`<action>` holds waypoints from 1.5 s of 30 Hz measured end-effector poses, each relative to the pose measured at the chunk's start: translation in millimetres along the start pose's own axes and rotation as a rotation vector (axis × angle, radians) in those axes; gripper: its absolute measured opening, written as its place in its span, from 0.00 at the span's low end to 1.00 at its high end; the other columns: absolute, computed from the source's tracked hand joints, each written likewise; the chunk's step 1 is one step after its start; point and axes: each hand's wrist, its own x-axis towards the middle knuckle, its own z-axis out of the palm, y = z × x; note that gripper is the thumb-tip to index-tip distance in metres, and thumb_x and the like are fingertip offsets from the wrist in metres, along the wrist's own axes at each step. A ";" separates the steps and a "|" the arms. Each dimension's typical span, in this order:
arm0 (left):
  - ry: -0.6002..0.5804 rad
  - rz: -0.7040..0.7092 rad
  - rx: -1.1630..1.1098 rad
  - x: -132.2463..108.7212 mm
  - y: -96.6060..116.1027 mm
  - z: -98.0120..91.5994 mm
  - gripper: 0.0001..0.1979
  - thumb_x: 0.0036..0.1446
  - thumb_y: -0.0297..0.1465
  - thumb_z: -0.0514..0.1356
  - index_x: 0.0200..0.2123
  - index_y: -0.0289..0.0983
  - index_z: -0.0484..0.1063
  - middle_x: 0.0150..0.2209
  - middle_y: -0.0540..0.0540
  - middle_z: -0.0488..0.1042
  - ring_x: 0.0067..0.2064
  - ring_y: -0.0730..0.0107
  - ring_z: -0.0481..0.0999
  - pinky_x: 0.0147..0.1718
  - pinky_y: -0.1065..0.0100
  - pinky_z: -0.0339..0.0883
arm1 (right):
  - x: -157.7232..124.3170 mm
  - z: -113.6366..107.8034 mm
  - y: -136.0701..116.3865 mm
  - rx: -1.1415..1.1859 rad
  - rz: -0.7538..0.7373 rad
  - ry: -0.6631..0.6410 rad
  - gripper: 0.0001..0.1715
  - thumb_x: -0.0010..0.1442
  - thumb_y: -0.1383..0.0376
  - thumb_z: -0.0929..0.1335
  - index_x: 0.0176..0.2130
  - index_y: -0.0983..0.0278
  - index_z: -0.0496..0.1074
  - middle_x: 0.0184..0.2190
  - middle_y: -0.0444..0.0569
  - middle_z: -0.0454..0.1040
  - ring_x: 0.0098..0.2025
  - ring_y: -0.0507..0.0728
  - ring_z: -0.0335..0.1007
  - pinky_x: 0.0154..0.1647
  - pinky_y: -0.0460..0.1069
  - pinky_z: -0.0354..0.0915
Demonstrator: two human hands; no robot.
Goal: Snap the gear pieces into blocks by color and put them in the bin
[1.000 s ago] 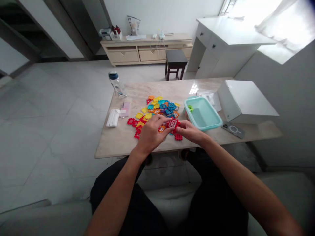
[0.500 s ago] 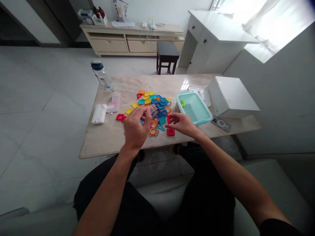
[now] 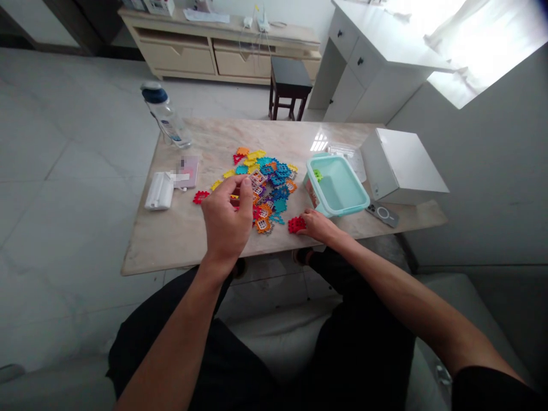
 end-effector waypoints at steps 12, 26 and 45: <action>0.031 -0.056 -0.056 5.1 0.4 -10.3 0.13 0.76 0.39 0.60 0.47 0.40 0.82 0.36 0.48 0.84 0.32 0.73 0.80 0.31 0.72 0.72 | 2.0 -3.0 -9.4 -0.117 0.005 -0.002 0.24 0.70 0.49 0.78 0.51 0.66 0.82 0.52 0.60 0.80 0.54 0.65 0.79 0.49 0.51 0.68; -0.149 0.031 0.075 5.6 -5.8 -11.2 0.14 0.75 0.39 0.61 0.46 0.40 0.85 0.42 0.45 0.87 0.39 0.67 0.84 0.42 0.67 0.78 | 6.9 1.1 -15.4 -0.024 -0.097 -0.013 0.18 0.71 0.63 0.75 0.58 0.67 0.77 0.56 0.58 0.80 0.55 0.62 0.79 0.53 0.49 0.67; -0.700 -0.036 0.759 2.3 -67.0 30.9 0.20 0.75 0.37 0.59 0.60 0.32 0.80 0.58 0.28 0.83 0.60 0.45 0.83 0.59 0.55 0.76 | 7.1 -34.6 -35.5 0.256 -0.017 0.256 0.22 0.70 0.56 0.78 0.53 0.71 0.80 0.49 0.59 0.82 0.50 0.61 0.79 0.53 0.50 0.68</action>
